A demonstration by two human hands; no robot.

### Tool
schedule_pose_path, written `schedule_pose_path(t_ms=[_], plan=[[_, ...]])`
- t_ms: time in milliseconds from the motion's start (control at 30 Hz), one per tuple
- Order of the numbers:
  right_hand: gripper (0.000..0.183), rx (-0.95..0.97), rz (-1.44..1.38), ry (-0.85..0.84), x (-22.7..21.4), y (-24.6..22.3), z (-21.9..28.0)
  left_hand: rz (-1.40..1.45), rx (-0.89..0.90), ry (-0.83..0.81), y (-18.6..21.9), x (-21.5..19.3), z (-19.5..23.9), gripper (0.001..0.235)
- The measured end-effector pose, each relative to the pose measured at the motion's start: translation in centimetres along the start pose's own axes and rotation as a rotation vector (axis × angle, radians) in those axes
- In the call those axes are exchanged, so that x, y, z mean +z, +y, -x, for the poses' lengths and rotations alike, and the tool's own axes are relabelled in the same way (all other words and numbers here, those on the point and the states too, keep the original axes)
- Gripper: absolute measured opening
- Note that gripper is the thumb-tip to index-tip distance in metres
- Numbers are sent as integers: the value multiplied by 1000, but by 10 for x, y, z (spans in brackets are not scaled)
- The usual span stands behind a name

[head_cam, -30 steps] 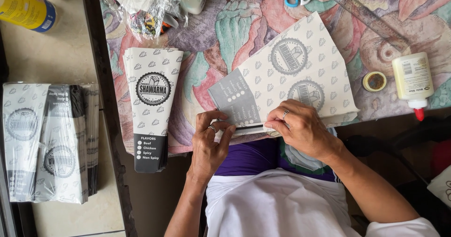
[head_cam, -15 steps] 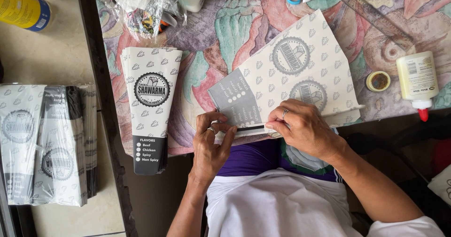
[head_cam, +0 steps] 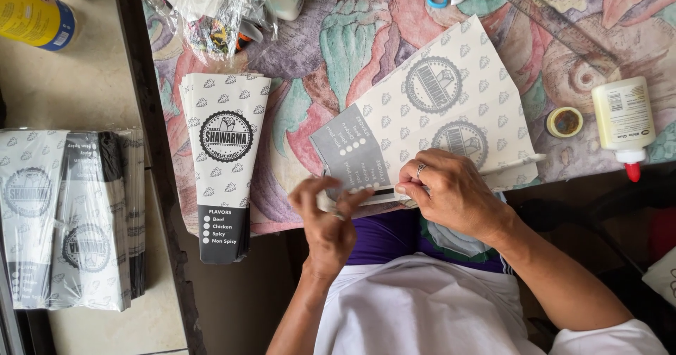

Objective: The person assembles paper shawarma packaging by applying glue from a bottle to the edges, folding the paper into a sleeve shape, and securing it with small circular adhesive stickers. The person handles multiple paper sleeves and a roll of stickers throughout the process.

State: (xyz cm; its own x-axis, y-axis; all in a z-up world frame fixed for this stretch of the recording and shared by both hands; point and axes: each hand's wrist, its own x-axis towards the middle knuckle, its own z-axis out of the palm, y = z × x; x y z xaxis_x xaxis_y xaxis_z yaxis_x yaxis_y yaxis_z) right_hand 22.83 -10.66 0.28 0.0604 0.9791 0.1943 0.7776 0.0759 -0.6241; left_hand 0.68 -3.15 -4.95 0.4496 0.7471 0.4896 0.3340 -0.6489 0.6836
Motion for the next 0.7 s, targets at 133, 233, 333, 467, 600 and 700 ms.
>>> schedule_pose_path(t_ms=[133, 233, 333, 467, 600, 700], plan=[[17, -41, 73, 29, 1, -5, 0, -244, 335, -167, 10, 2, 6, 28], [22, -94, 243, 31, -9, -11, 6, -430, 411, -321, 36, -5, 3, 29], [22, -176, 361, 54, -24, -16, 16, -668, 478, -505, 49, -15, 9, 46], [9, -205, 222, 151, -29, 2, 28, -713, 487, -520, 51, -13, 7, 51], [16, -233, 94, 175, -28, 14, 28, -710, 475, -516, 46, -12, 11, 54], [11, -148, -14, 130, -28, 19, 28, -717, 458, -536, 44, -11, 12, 64]])
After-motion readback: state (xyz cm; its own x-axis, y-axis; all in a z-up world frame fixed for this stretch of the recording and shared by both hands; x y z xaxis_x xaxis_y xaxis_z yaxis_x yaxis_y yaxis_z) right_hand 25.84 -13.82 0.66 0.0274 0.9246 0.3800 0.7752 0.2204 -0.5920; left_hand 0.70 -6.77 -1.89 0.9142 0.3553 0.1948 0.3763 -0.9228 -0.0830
